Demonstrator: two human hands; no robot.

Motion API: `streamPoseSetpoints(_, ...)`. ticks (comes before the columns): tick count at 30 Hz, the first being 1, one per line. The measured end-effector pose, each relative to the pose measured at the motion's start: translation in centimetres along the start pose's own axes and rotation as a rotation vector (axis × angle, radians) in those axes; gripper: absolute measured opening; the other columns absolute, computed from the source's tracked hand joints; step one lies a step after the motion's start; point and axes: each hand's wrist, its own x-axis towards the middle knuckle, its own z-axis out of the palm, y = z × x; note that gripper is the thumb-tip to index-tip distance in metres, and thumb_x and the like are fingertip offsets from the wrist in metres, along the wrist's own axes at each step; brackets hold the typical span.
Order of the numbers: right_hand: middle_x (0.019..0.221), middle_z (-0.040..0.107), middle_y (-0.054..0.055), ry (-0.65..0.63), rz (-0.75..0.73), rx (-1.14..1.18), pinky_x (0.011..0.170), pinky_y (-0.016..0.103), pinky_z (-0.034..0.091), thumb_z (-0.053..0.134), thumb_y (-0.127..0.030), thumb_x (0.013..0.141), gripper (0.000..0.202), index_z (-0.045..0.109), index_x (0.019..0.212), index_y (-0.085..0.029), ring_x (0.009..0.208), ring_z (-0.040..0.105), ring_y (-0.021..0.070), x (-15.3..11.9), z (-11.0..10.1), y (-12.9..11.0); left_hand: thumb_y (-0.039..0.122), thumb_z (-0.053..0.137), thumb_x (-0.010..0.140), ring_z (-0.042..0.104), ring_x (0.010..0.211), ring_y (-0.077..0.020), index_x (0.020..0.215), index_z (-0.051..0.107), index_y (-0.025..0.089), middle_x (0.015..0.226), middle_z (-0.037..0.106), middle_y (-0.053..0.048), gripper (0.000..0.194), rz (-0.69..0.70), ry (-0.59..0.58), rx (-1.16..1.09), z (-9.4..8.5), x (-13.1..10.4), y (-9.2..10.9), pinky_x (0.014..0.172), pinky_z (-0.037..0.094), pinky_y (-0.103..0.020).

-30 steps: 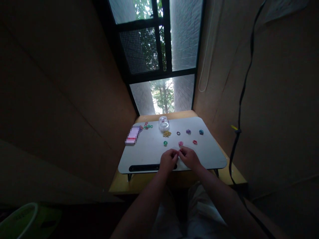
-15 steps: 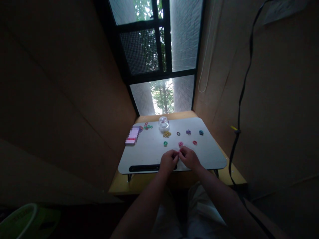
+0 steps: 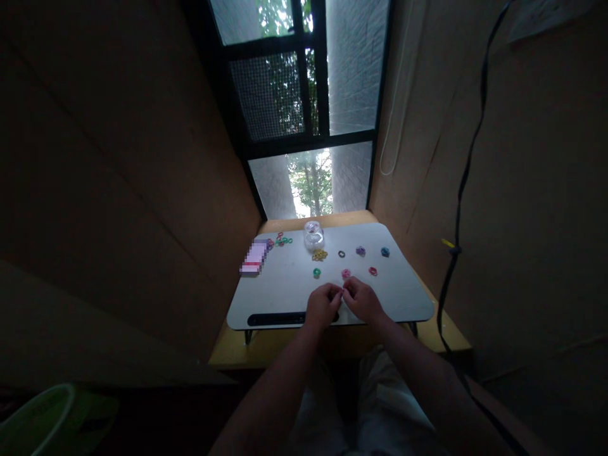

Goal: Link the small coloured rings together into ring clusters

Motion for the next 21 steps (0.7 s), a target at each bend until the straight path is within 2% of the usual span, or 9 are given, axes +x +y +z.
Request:
streamPoseSetpoints(9,0.070,0.060,0.000,0.022,-0.041,0.033,0.061,0.023,0.038,0.049,-0.020,0.079,0.007,0.056,0.077,-0.021,0.062,0.053,0.0135,0.13,0.21,0.40,0.032,0.052,0.085,0.057,0.068,-0.0111,0.085,0.068,0.019,0.075,0.067,0.000,0.020,-0.014,0.043,0.002,0.04,0.00,0.03,0.066,0.041,-0.024)
streamPoseSetpoints(16,0.066,0.059,-0.002,0.015,-0.015,0.066,0.058,0.023,0.038,0.051,-0.020,0.076,0.008,0.058,0.080,-0.020,0.053,0.049,0.0118,0.07,-0.02,0.34,0.037,0.051,0.086,0.057,0.066,-0.0112,0.086,0.068,0.020,0.074,0.067,0.000,0.024,-0.053,0.061,-0.018,0.26,0.17,-0.29,0.063,0.040,-0.023)
streamPoseSetpoints(21,0.067,0.060,-0.001,0.013,-0.024,0.089,0.058,0.023,0.039,0.051,-0.020,0.075,0.010,0.059,0.079,-0.020,0.055,0.051,0.0123,0.08,-0.01,0.42,0.036,0.053,0.085,0.056,0.063,-0.0106,0.084,0.067,0.019,0.071,0.066,0.001,0.022,-0.077,0.087,-0.041,0.42,0.22,-0.44,0.061,0.039,-0.022)
